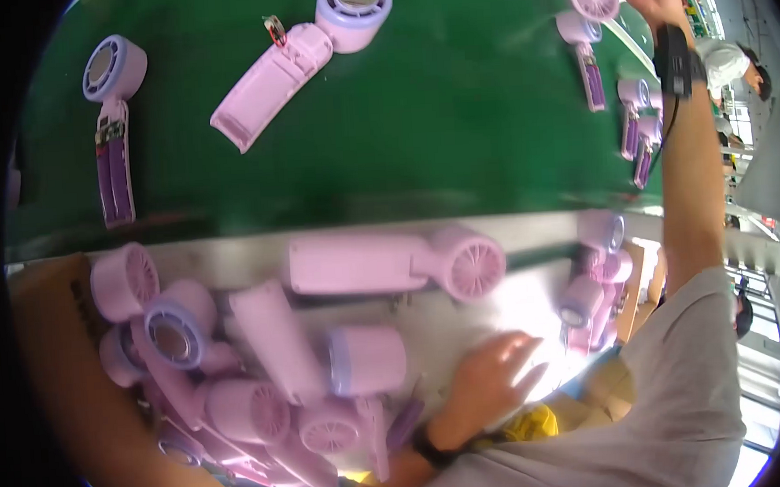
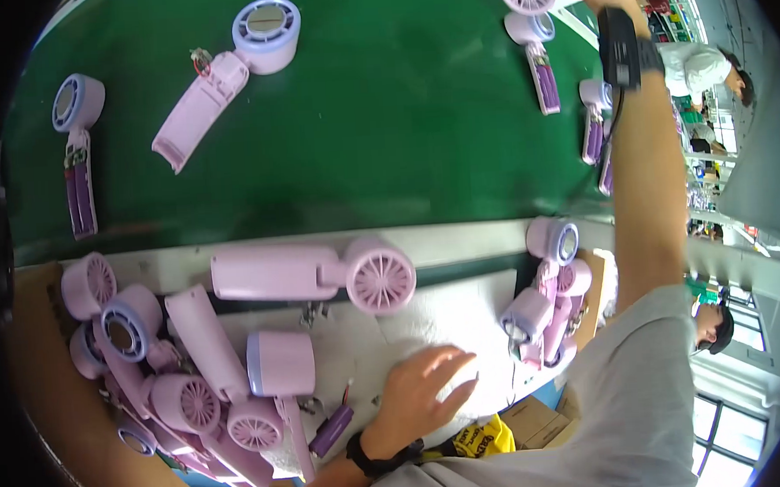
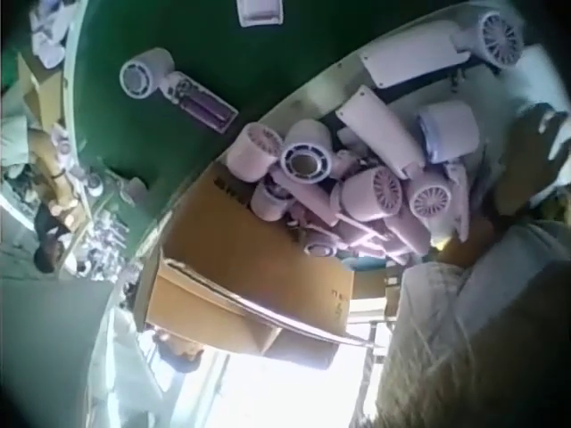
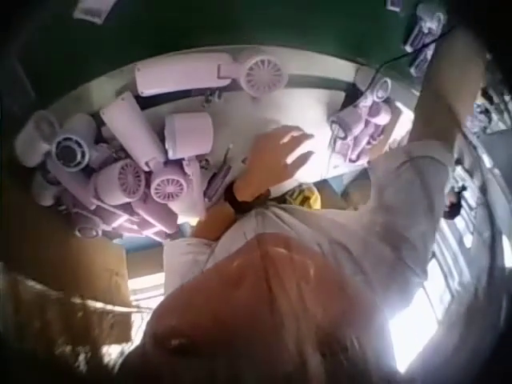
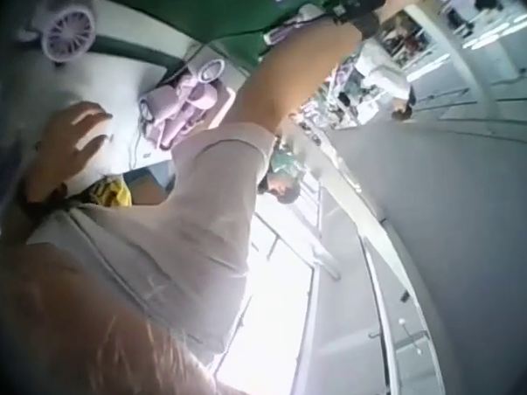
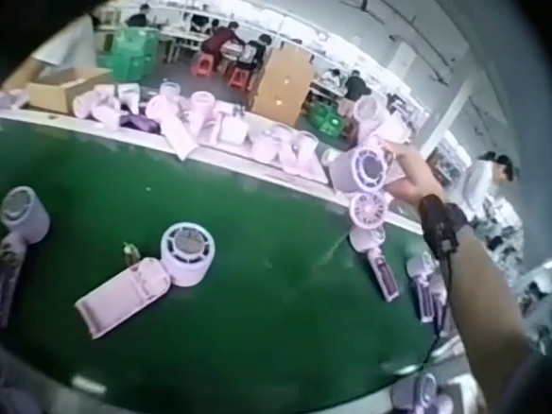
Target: The person picks up a battery from a box, connects it to a circuit board, and presses both components into a pink fan housing. They then place the assembled unit onto a conveyor belt and repeat the process with a new fan.
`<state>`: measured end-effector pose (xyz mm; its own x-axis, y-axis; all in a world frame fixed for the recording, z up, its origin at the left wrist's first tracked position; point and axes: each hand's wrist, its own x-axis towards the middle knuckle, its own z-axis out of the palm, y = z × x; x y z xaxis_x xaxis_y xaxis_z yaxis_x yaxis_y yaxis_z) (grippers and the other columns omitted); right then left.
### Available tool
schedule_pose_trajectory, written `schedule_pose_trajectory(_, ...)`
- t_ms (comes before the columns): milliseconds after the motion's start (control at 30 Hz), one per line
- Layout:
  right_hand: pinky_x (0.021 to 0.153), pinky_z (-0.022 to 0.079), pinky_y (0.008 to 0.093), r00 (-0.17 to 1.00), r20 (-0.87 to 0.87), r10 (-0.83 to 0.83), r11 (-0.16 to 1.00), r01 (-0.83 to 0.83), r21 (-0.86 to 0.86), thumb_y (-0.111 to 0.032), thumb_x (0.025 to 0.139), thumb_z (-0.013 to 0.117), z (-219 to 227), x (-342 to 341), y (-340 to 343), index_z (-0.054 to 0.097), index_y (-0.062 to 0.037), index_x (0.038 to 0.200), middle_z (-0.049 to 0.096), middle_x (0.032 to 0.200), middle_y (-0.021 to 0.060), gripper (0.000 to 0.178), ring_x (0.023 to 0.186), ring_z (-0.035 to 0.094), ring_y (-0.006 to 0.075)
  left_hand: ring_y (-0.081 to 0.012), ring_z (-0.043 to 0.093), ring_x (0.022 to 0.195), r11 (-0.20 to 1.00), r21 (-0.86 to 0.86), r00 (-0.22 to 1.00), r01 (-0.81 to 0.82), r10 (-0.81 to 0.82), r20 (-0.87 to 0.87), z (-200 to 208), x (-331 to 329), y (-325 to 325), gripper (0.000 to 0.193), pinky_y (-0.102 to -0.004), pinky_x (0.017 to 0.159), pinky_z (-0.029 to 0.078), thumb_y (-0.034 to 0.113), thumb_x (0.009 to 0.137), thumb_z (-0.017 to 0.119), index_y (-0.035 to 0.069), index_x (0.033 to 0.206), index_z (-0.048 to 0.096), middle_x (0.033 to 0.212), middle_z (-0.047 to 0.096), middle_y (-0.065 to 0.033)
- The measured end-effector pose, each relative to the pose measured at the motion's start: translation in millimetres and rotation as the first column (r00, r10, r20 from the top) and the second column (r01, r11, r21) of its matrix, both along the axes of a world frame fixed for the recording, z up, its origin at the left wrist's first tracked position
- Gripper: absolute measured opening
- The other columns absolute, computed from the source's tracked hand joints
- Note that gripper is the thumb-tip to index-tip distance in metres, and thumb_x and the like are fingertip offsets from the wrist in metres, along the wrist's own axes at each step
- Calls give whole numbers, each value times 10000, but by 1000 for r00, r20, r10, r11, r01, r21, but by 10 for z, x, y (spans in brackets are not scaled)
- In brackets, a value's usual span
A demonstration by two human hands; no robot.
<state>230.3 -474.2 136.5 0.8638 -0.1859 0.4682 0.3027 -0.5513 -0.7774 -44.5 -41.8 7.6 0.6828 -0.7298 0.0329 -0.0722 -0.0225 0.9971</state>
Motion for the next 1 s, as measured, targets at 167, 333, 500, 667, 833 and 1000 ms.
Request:
schedule_pose_trajectory(167, 763, 517, 334, 826, -537, -170, 981, 191, -18, -137, 721, 774, 125, 1297, -928, 671, -2, 1055, 703, 923, 89, 375, 830, 666, 195, -243, 664, 824, 995, -62, 985, -84, 93, 148, -51, 59, -78, 249, -342, 698, 543, 143, 809, 720, 74, 1041, 664, 930, 666, -73)
schedule_pose_trajectory(333, 719, 517, 326, 754, -359, -550, 778, 306, -549, -141, 692, 789, -19, 1740, -555, 683, -13, 1043, 701, 910, 74, 388, 815, 662, 194, -229, 664, 815, 989, -93, 985, -118, 128, 116, -59, 48, -18, 240, -326, 683, 542, 120, 795, 727, 68, 1021, 668, 927, 664, -69)
schedule_pose_trajectory(500, 680, 521, 338, 768, -65, -638, 478, 328, -814, -212, 757, 732, -118, 2141, -363, 728, -70, 946, 703, 898, 87, 237, 783, 661, 202, -229, 653, 848, 996, -71, 998, -58, 59, 21, 118, 133, 117, 219, -318, 716, 539, 86, 797, 697, 45, 1009, 662, 956, 653, -80)
schedule_pose_trajectory(667, 691, 525, 351, 716, -632, -297, 844, -112, -524, -259, 792, 696, -78, 2461, -1068, 745, -136, 966, 701, 950, 99, 218, 772, 657, 251, -234, 635, 968, 996, -88, 997, 15, -8, 83, 193, 207, 188, 214, -326, 810, 537, 70, 811, 653, 6, 1015, 641, 1025, 636, -101)
schedule_pose_trajectory(833, 691, 524, 363, 686, -726, -40, 929, -242, -279, -270, 802, 689, -270, 2406, -1102, 739, -149, 984, 694, 971, 102, 224, 782, 655, 264, -224, 636, 952, 994, -85, 984, 69, -54, 172, 192, 346, 239, 210, -316, 791, 538, 62, 796, 657, 11, 999, 645, 1006, 632, -103)
schedule_pose_trajectory(1000, 685, 521, 376, 690, -723, -29, 937, -232, -259, -279, 809, 687, -279, 2381, -1054, 722, -140, 1007, 686, 978, 103, 244, 792, 652, 260, -229, 638, 947, 998, -53, 986, 46, -37, 162, 255, 378, 282, 214, -312, 790, 540, 57, 782, 659, 14, 990, 644, 1001, 632, -105)
